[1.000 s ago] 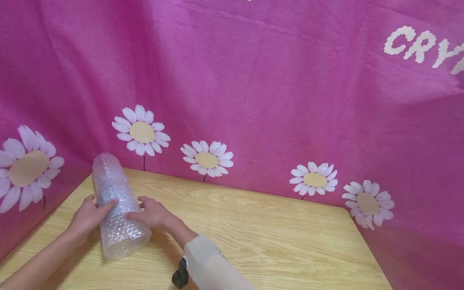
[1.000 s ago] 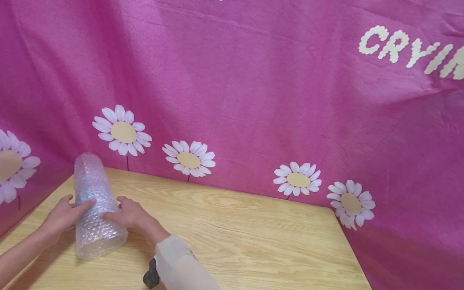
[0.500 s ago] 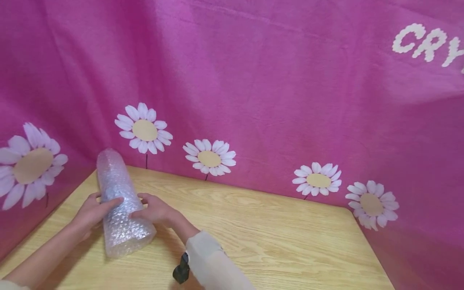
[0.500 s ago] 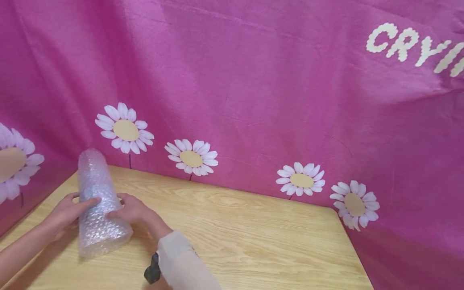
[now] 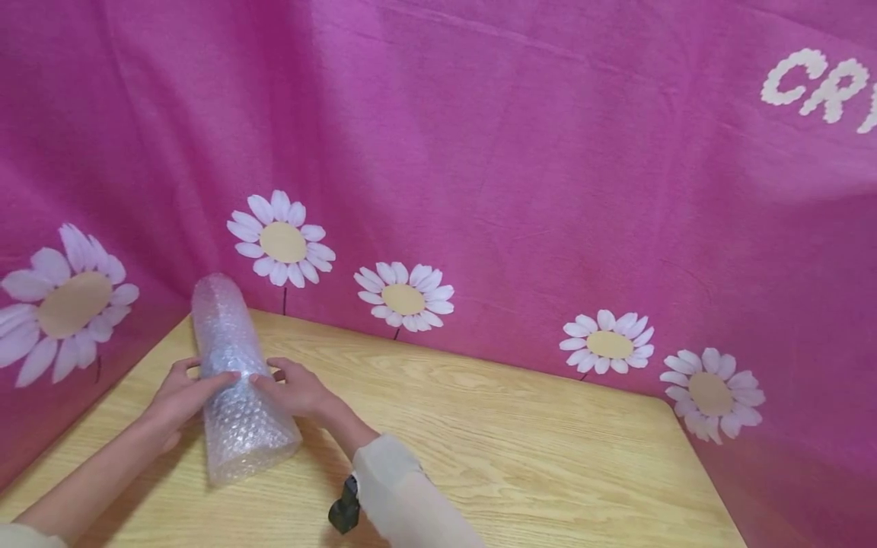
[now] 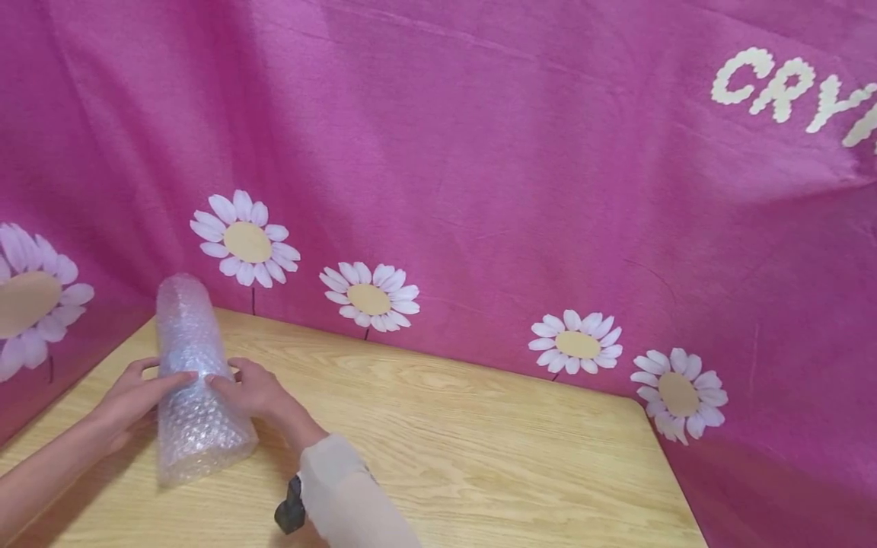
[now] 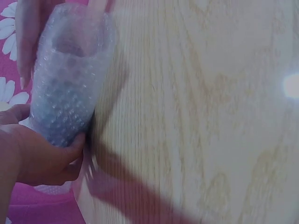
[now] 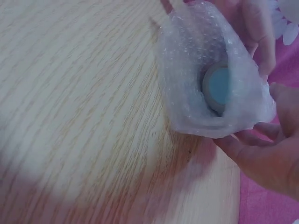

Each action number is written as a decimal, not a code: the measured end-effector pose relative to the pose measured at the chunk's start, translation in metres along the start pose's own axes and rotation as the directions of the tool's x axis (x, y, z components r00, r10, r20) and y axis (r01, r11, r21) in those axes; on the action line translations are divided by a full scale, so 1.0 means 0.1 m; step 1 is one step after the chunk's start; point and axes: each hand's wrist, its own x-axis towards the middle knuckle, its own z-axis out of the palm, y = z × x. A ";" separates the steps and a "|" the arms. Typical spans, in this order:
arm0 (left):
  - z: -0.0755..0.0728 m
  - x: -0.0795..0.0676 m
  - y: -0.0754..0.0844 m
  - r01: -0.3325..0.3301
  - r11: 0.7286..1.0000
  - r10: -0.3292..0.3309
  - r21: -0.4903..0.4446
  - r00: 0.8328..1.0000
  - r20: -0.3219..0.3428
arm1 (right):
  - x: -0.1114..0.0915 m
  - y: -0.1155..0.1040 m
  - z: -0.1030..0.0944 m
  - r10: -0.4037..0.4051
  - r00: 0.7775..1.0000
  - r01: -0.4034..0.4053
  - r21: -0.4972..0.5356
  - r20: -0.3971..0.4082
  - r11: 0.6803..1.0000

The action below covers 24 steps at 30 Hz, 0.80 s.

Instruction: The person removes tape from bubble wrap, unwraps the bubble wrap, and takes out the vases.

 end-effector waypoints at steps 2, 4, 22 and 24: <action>-0.01 0.00 0.00 0.003 1.000 -0.003 -0.023 1.000 0.017 | 0.02 -0.01 0.01 0.005 0.999 -0.006 -0.023 -0.042 1.000; -0.01 0.00 0.00 0.006 0.998 -0.004 -0.058 0.999 0.035 | 0.04 -0.01 0.02 0.022 0.997 -0.023 -0.016 -0.074 1.000; 0.13 0.00 0.01 -0.019 0.996 0.014 -0.089 0.998 -0.056 | 0.08 0.06 0.02 0.100 0.994 -0.093 0.160 -0.035 0.983; 0.14 0.00 0.01 -0.022 0.996 0.017 -0.090 0.998 -0.055 | 0.08 0.05 0.00 0.109 0.994 -0.103 0.146 -0.033 0.984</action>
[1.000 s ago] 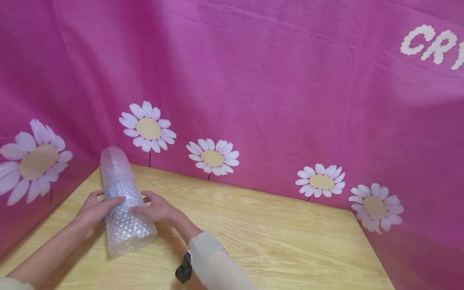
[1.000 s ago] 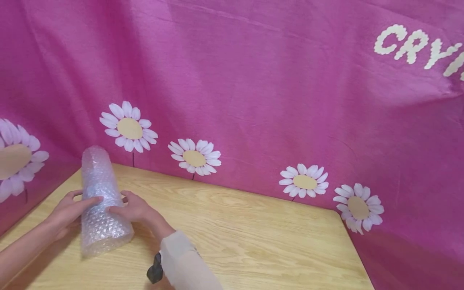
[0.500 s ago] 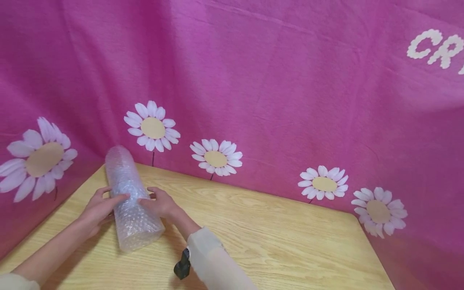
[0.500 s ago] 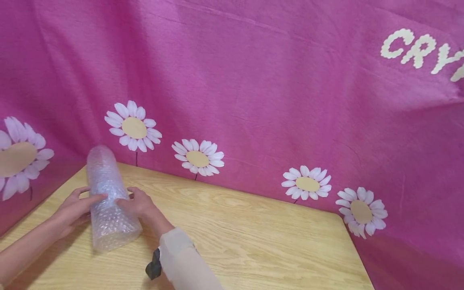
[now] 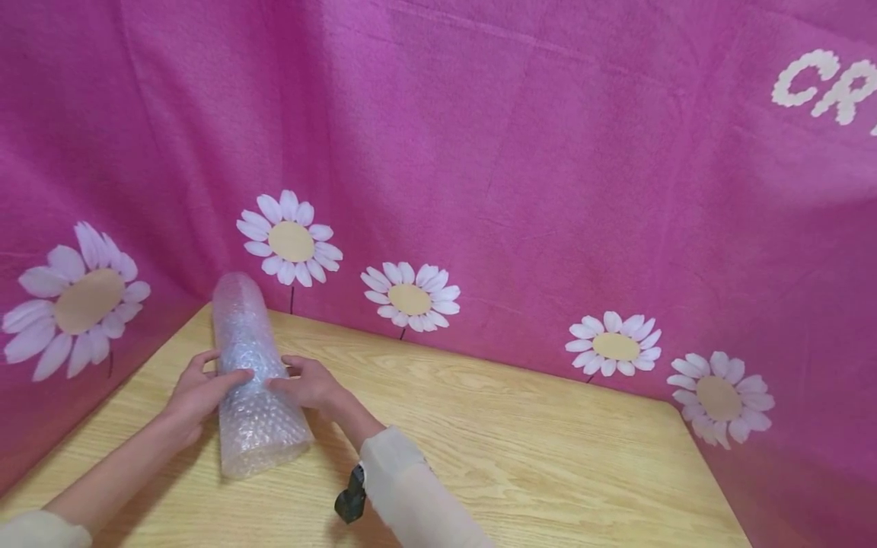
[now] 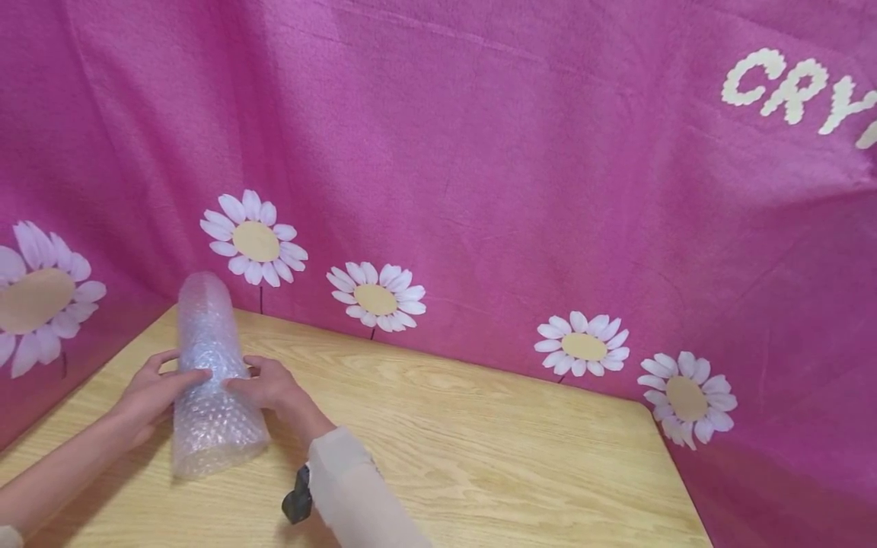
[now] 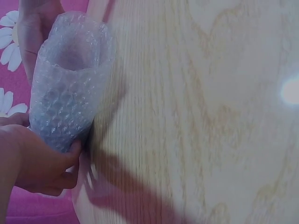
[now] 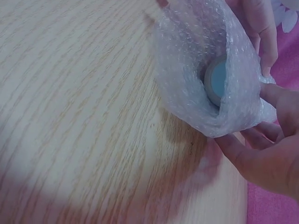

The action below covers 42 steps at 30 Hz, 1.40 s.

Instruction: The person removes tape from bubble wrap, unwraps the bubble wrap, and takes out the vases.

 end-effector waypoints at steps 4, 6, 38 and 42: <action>0.01 -0.01 -0.01 -0.005 1.000 0.005 0.005 1.000 0.011 | -0.03 -0.02 -0.02 0.003 1.000 -0.003 -0.007 0.004 1.000; 0.02 -0.02 -0.01 -0.008 1.000 0.007 0.008 1.000 0.012 | -0.04 -0.02 -0.02 0.003 1.000 -0.002 -0.004 0.003 1.000; 0.20 -0.25 0.15 -0.002 1.000 0.002 -0.018 0.999 0.032 | -0.32 0.02 -0.22 -0.018 0.999 0.020 0.051 -0.037 0.999; 0.24 -0.29 0.17 -0.010 1.000 0.011 -0.014 0.999 0.049 | -0.36 0.03 -0.27 -0.022 1.000 0.022 0.061 -0.015 0.998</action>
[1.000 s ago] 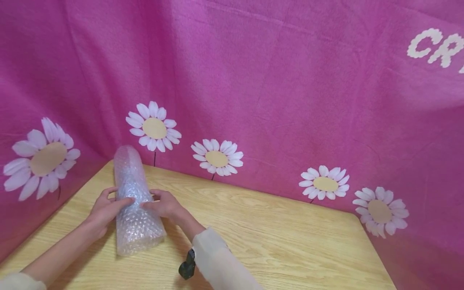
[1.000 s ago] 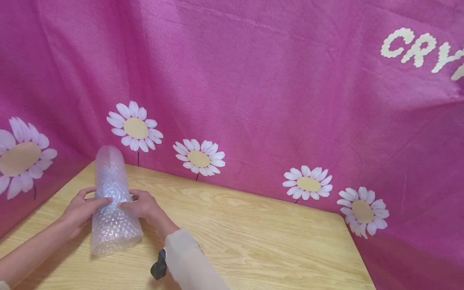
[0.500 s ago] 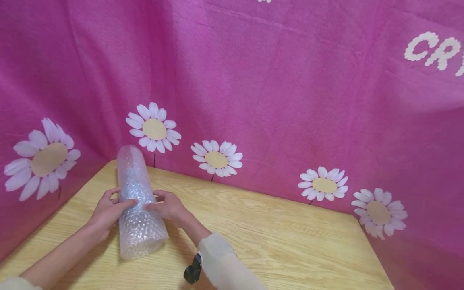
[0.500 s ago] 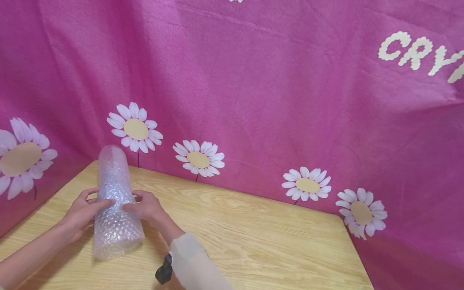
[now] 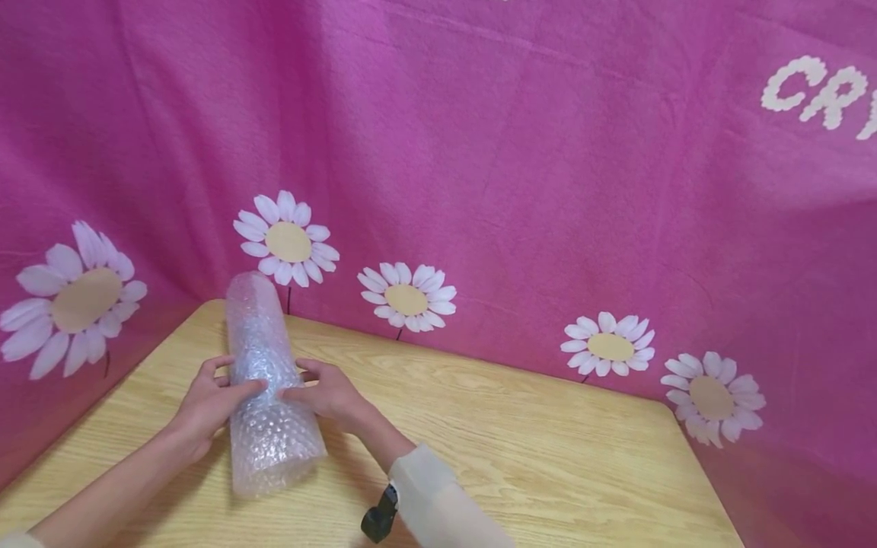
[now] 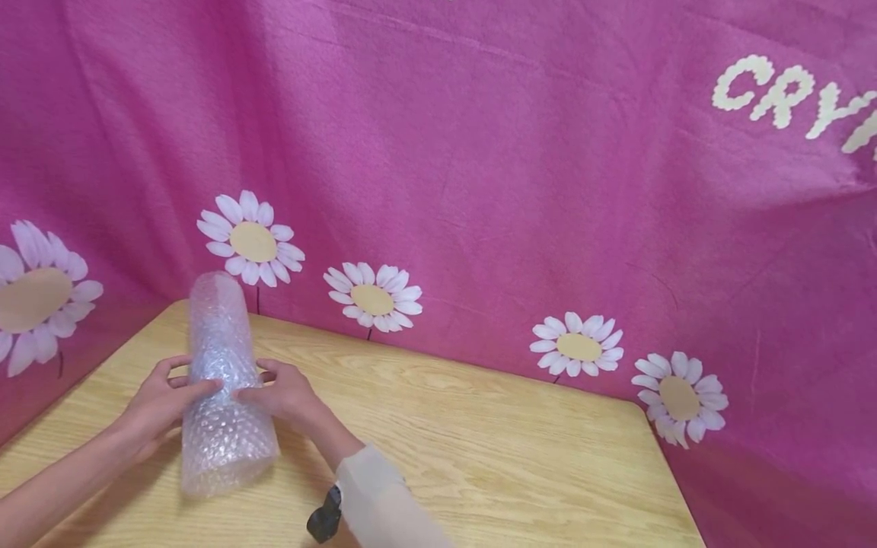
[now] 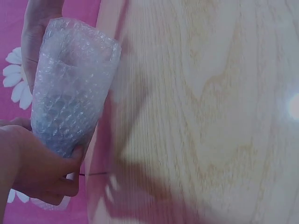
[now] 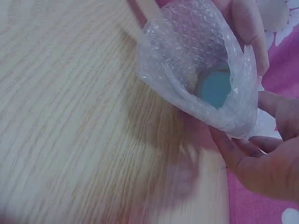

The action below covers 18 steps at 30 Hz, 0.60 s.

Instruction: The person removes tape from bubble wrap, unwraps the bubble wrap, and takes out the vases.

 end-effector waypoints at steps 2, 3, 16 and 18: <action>0.02 -0.02 0.02 0.000 1.000 0.000 0.003 1.000 0.006 | -0.02 0.00 -0.03 -0.012 1.000 0.012 0.014 0.014 1.000; 0.02 -0.02 0.02 0.001 1.000 -0.001 0.004 1.000 0.011 | -0.04 0.00 -0.05 -0.012 1.000 0.012 0.026 0.020 1.000; 0.14 -0.16 0.13 0.000 1.000 0.000 0.011 0.999 0.032 | -0.20 0.02 -0.23 -0.033 0.997 0.023 0.137 0.077 0.990; 0.16 -0.17 0.14 -0.007 1.000 0.006 0.009 0.999 0.032 | -0.22 0.05 -0.25 -0.040 0.996 0.028 0.156 0.079 0.987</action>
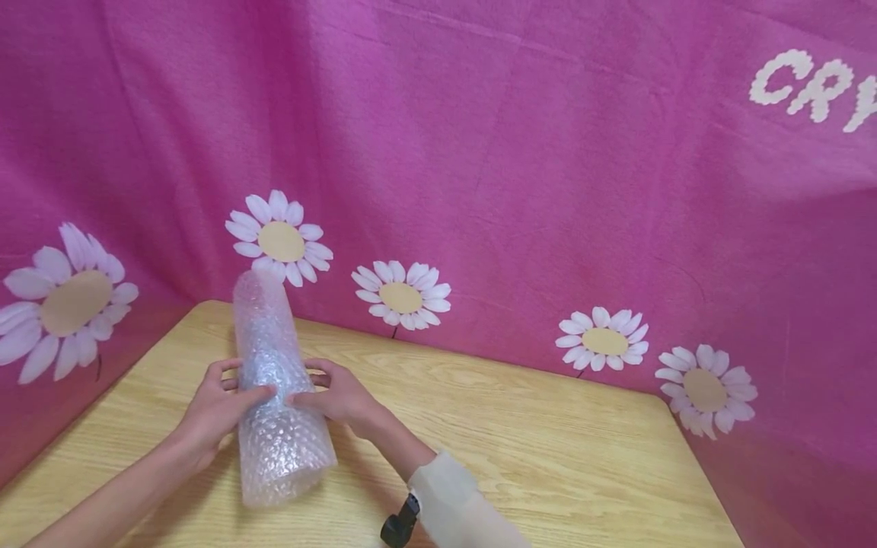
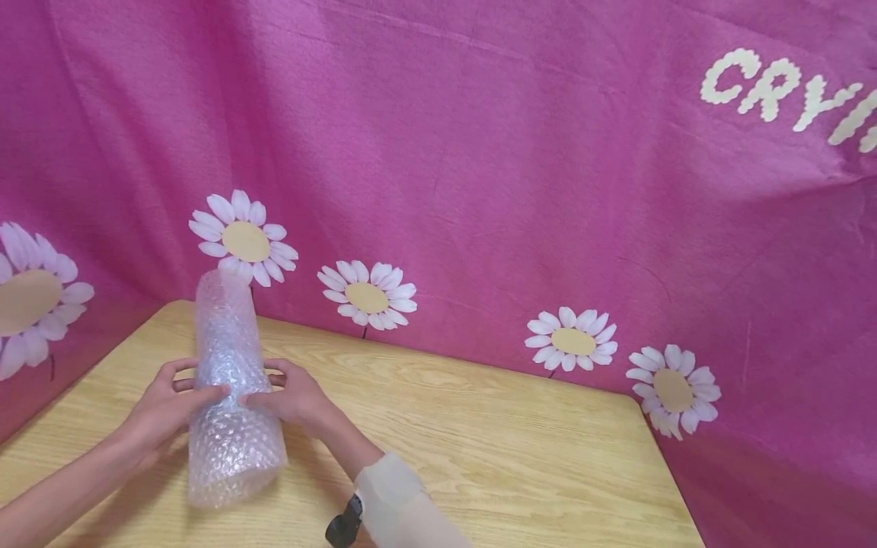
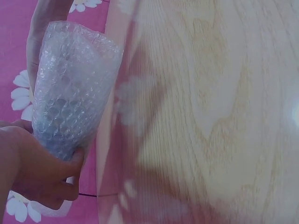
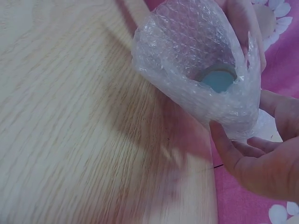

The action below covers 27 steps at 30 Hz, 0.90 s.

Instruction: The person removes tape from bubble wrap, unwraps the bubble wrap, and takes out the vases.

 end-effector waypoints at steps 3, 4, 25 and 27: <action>0.04 -0.01 0.02 -0.014 1.000 0.014 0.004 1.000 -0.006 | -0.03 0.03 -0.03 -0.004 1.000 0.004 0.027 -0.004 1.000; 0.06 -0.02 0.02 -0.021 1.000 0.021 0.003 1.000 -0.008 | -0.04 0.04 -0.05 -0.006 1.000 0.006 0.036 -0.007 0.999; 0.32 -0.27 0.16 -0.072 0.997 0.071 0.002 0.996 0.047 | -0.52 0.03 -0.26 -0.104 0.993 0.107 0.048 -0.056 0.993; 0.34 -0.29 0.18 -0.074 0.997 0.073 0.005 0.996 0.048 | -0.55 0.02 -0.28 -0.106 0.992 0.108 0.029 -0.068 0.994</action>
